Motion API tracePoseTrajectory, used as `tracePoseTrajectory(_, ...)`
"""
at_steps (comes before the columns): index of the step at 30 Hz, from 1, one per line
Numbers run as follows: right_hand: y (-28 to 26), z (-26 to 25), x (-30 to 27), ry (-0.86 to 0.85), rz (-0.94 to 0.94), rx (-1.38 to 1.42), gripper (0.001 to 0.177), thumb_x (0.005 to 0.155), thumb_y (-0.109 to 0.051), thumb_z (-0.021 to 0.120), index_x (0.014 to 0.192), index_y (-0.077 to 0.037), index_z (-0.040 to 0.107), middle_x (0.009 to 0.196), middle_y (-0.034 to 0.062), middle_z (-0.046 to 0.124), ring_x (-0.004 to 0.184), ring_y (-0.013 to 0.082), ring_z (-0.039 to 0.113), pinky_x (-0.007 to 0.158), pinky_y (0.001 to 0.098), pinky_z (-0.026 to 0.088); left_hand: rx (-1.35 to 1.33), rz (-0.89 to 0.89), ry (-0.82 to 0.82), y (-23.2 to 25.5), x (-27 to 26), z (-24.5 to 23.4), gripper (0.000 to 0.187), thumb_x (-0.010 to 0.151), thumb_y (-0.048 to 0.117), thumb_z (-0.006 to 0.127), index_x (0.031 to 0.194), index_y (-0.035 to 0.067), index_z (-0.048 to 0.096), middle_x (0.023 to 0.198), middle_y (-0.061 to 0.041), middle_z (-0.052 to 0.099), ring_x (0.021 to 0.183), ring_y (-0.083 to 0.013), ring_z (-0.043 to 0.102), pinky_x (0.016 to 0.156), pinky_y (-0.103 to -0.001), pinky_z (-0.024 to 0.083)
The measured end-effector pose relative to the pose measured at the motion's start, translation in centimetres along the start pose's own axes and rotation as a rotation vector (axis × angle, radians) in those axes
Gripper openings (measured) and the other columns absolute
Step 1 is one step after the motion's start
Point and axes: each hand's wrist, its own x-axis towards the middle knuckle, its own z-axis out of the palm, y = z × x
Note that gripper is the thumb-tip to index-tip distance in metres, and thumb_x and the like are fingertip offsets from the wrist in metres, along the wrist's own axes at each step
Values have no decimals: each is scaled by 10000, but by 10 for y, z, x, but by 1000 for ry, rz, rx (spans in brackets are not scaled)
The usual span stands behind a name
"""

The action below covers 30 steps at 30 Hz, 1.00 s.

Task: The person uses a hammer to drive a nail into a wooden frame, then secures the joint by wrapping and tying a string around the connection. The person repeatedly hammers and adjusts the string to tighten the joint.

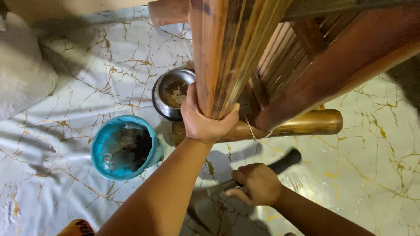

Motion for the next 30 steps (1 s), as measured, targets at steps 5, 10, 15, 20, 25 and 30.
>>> tracePoseTrajectory(5, 14, 0, 12, -153, 459, 3, 471, 960, -571, 570, 943, -112, 680, 692, 151, 683, 652, 351, 698, 671, 472, 549, 33, -20, -9, 2, 1, 1, 696, 690, 274, 880, 1257, -7, 590, 1044, -131, 761, 916, -235, 780, 841, -351, 617)
tracePoseTrajectory(10, 7, 13, -3, -13, 147, -38, 491, 919, -549, 629, 833, -69, 681, 710, 152, 691, 646, 376, 677, 606, 481, 542, -24, -21, -10, 1, -1, -2, 684, 716, 270, 879, 1278, 6, 592, 1074, -141, 766, 957, -253, 771, 889, -363, 612)
tracePoseTrajectory(15, 15, 4, -3, 65, -61, -42, 504, 889, -553, 645, 852, -53, 703, 673, 157, 686, 602, 376, 678, 557, 484, 530, 6, -4, 7, 4, 5, -1, 673, 707, 268, 874, 1263, 5, 601, 1073, -144, 765, 967, -237, 784, 881, -355, 613)
tracePoseTrajectory(20, 16, 7, 1, -61, 556, -51, 476, 923, -580, 599, 892, -114, 693, 664, 135, 707, 654, 347, 690, 639, 466, 538, 16, 14, 3, 0, 1, 0, 693, 710, 263, 887, 1276, -4, 589, 1083, -143, 759, 984, -235, 774, 893, -356, 608)
tracePoseTrajectory(25, 11, 0, -10, -56, 46, -15, 484, 903, -575, 642, 818, -102, 694, 677, 124, 691, 634, 354, 682, 592, 482, 532, 3, -11, -4, 1, 0, 0, 690, 703, 254, 876, 1273, -5, 587, 1058, -135, 759, 932, -244, 777, 862, -357, 613)
tracePoseTrajectory(30, 30, -4, 10, -73, 50, 4, 462, 903, -597, 623, 853, -151, 728, 727, 113, 725, 666, 339, 712, 625, 465, 565, 24, 11, 5, 2, 2, 1, 694, 701, 256, 884, 1272, -2, 587, 1060, -132, 759, 939, -249, 784, 868, -362, 616)
